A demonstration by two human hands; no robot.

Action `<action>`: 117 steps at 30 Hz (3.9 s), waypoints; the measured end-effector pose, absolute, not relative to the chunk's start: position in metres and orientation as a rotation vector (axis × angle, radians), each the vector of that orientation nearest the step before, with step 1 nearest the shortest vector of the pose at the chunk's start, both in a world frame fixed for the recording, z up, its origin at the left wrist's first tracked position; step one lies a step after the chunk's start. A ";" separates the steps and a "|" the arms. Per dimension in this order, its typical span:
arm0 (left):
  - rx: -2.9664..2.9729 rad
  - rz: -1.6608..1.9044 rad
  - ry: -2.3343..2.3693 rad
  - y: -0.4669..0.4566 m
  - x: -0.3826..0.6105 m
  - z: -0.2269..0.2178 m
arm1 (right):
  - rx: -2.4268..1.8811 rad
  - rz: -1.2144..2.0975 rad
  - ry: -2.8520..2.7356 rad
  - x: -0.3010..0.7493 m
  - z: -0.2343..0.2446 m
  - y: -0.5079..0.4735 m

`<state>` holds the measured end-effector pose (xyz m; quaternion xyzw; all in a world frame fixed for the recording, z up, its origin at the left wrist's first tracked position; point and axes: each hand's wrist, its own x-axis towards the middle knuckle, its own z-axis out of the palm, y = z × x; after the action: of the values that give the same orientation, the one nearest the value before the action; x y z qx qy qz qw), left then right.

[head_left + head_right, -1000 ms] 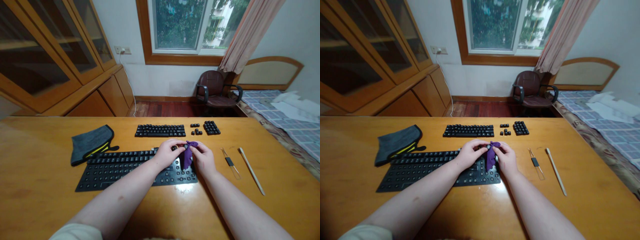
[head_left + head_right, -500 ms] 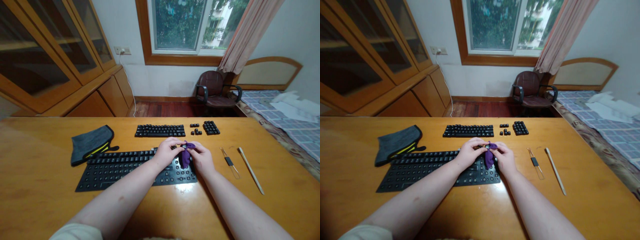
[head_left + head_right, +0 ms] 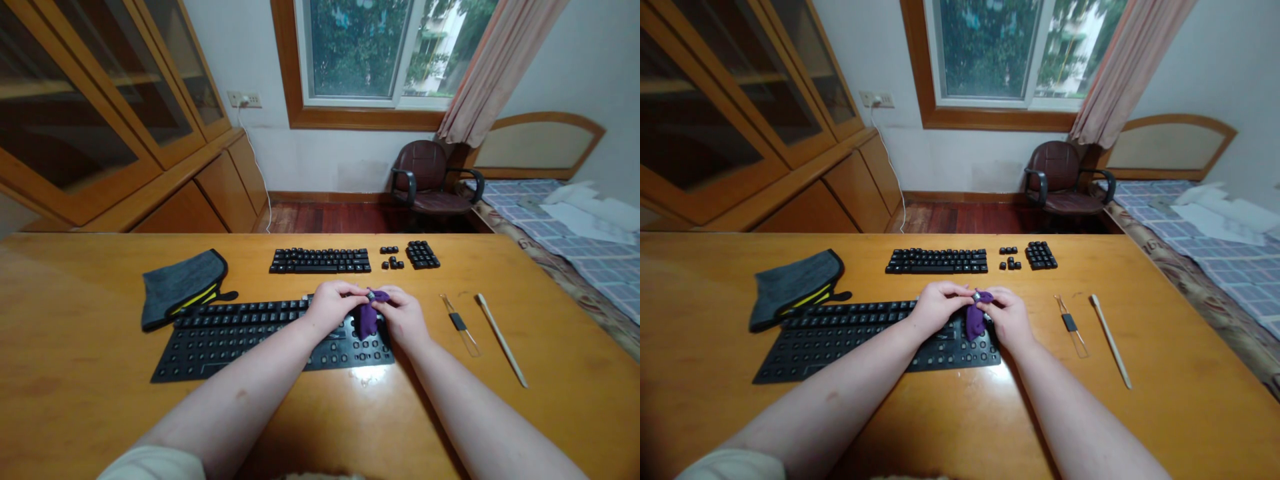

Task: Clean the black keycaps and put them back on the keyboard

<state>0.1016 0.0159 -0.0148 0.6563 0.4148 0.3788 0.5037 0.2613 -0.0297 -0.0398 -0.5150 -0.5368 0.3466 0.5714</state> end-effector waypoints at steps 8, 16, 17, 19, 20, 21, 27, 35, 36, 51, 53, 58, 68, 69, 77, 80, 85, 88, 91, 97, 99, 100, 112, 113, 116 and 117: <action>1.546 0.912 1.014 0.017 0.102 -0.015 | -1.254 0.760 -1.275 0.261 -0.036 -0.031; 1.633 0.984 0.979 0.016 0.102 -0.019 | -1.240 0.785 -1.346 0.258 -0.035 -0.034; 1.641 0.984 0.977 0.016 0.102 -0.019 | -1.235 0.782 -1.339 0.258 -0.035 -0.034; 1.655 0.977 0.978 0.016 0.102 -0.018 | -1.231 0.771 -1.322 0.259 -0.035 -0.034; 1.659 0.972 0.980 0.016 0.102 -0.018 | -1.234 0.762 -1.311 0.259 -0.035 -0.034; 1.662 0.968 0.981 0.016 0.102 -0.018 | -1.239 0.751 -1.299 0.259 -0.035 -0.033; 1.668 0.961 0.988 0.016 0.102 -0.017 | -1.236 0.732 -1.268 0.260 -0.035 -0.032; 1.603 0.904 0.997 0.014 0.104 -0.010 | -1.246 0.803 -1.285 0.259 -0.035 -0.033; 1.616 0.911 1.004 0.014 0.104 -0.011 | -1.226 0.823 -1.282 0.259 -0.036 -0.033; 2.357 1.102 0.782 0.010 0.098 -0.018 | -1.225 0.892 -1.270 0.259 -0.035 -0.031; 2.386 1.057 0.768 0.010 0.097 -0.017 | -1.209 0.894 -1.271 0.260 -0.036 -0.030; 2.239 1.032 0.902 0.011 0.098 -0.017 | -1.208 0.912 -1.275 0.262 -0.037 -0.030; 2.221 1.033 0.961 0.011 0.100 -0.017 | -1.212 0.864 -1.335 0.258 -0.038 -0.031; 2.245 1.044 0.932 0.011 0.099 -0.018 | -1.210 0.856 -1.345 0.258 -0.038 -0.032; 2.273 1.028 0.884 0.010 0.099 -0.018 | -1.242 0.858 -1.243 0.262 -0.038 -0.031; 2.278 1.028 0.880 0.011 0.100 -0.017 | -1.257 0.925 -1.120 0.261 -0.041 -0.030; 2.162 1.061 0.986 0.010 0.100 -0.011 | -1.221 0.951 -0.976 0.258 -0.041 -0.030; 2.103 1.058 1.025 0.010 0.100 -0.009 | -1.244 0.956 -0.950 0.258 -0.038 -0.031; 2.100 1.030 1.004 0.010 0.100 -0.009 | -1.246 0.973 -0.978 0.258 -0.036 -0.032; 2.130 1.034 0.925 0.012 0.101 -0.012 | -1.255 0.923 -0.952 0.257 -0.032 -0.033; 2.110 1.040 0.953 0.013 0.101 -0.011 | -1.258 0.905 -0.891 0.259 -0.031 -0.032; 2.101 1.033 0.972 0.013 0.101 -0.010 | -1.261 0.899 -0.849 0.259 -0.031 -0.031; 2.026 0.957 1.013 0.014 0.099 -0.004 | -1.290 0.908 -0.683 0.263 -0.032 -0.027; 2.009 0.953 1.017 0.015 0.099 -0.004 | -1.294 0.906 -0.685 0.263 -0.032 -0.027; 1.902 0.890 1.037 0.018 0.099 -0.003 | -1.298 0.911 -0.686 0.264 -0.031 -0.027; 1.833 0.854 1.037 0.019 0.099 -0.004 | -1.295 0.916 -0.684 0.264 -0.031 -0.027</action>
<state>0.0995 0.0191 -0.0038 0.7316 0.4139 0.3408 0.4210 0.2636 -0.0273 -0.0312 -0.5700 -0.3011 0.4033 0.6495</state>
